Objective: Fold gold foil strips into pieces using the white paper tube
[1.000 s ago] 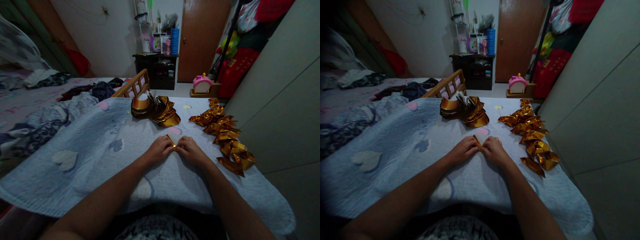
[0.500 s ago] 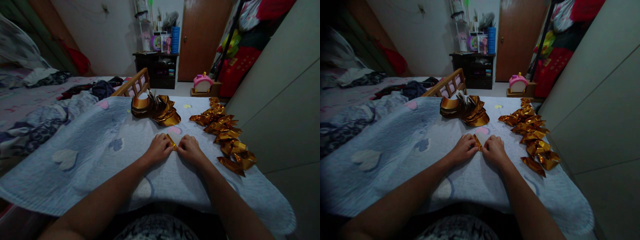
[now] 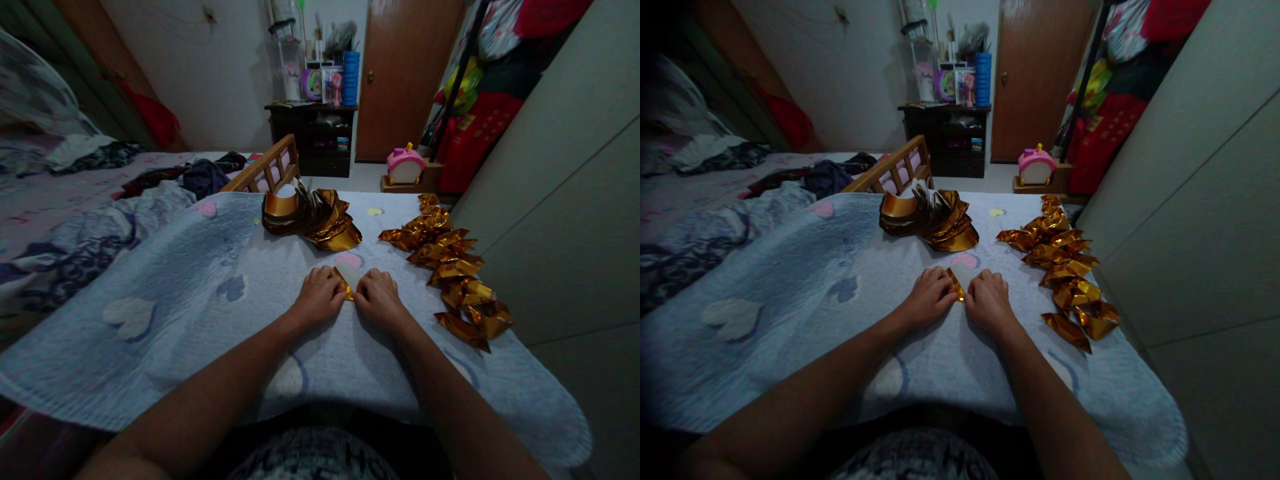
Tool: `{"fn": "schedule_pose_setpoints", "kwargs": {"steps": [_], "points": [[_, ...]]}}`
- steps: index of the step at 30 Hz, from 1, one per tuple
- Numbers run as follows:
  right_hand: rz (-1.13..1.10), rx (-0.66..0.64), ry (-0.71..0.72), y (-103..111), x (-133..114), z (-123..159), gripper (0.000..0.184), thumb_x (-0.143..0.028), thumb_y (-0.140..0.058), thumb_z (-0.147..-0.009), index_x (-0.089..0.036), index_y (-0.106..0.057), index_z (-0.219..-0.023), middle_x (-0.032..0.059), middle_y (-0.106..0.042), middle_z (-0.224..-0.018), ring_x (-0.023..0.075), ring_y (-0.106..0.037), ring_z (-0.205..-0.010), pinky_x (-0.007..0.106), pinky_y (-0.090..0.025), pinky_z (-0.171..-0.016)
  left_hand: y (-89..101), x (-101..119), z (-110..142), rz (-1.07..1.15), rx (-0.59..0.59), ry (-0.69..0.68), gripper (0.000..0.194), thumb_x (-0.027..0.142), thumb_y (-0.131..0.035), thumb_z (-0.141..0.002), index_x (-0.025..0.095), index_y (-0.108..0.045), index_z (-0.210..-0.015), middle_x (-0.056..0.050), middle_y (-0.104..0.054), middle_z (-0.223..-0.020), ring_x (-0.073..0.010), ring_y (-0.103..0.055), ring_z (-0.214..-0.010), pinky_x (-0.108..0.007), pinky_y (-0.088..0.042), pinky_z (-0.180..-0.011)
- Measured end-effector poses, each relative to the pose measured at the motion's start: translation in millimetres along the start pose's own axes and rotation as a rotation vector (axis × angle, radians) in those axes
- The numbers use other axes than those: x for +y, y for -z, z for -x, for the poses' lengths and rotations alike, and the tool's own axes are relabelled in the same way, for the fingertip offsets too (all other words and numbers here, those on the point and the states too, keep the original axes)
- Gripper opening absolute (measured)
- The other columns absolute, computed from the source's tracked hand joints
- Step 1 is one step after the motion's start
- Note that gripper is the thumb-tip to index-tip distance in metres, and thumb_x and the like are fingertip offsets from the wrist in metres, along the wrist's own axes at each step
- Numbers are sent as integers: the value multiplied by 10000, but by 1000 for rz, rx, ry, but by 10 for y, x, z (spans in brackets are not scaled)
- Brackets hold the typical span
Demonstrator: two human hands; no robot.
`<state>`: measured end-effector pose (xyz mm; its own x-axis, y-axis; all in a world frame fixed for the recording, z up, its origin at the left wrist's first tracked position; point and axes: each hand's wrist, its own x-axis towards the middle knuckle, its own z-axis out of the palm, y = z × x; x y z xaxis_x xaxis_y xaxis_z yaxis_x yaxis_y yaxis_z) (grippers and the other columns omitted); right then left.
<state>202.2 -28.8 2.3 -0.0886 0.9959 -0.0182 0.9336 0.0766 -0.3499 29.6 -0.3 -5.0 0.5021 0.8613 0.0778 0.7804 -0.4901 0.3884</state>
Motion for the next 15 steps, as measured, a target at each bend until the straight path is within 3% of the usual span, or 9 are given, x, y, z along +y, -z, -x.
{"fn": "schedule_pose_setpoints", "kwargs": {"steps": [9,15], "points": [[36,-2,-9,-5,-23,16,166,-267,-556,-923,-189,-695,-877,95,-619,-1082,258,-506,-1013,353,-321,-800,5,-10,-24,50,-16,28,91,283,-599,-882,212,-652,-903,-64,-578,-1041,-253,-497,-1036,-382,-393,-907],[42,-10,-13,3,-41,22,169,-267,-548,-927,-188,-693,-892,102,-613,-1096,261,-498,-1026,357,-328,-808,25,-41,-6,145,-4,-29,132,235,-626,-867,252,-716,-962,-47,-601,-1064,-247,-505,-1070,-389,-373,-948]]}}
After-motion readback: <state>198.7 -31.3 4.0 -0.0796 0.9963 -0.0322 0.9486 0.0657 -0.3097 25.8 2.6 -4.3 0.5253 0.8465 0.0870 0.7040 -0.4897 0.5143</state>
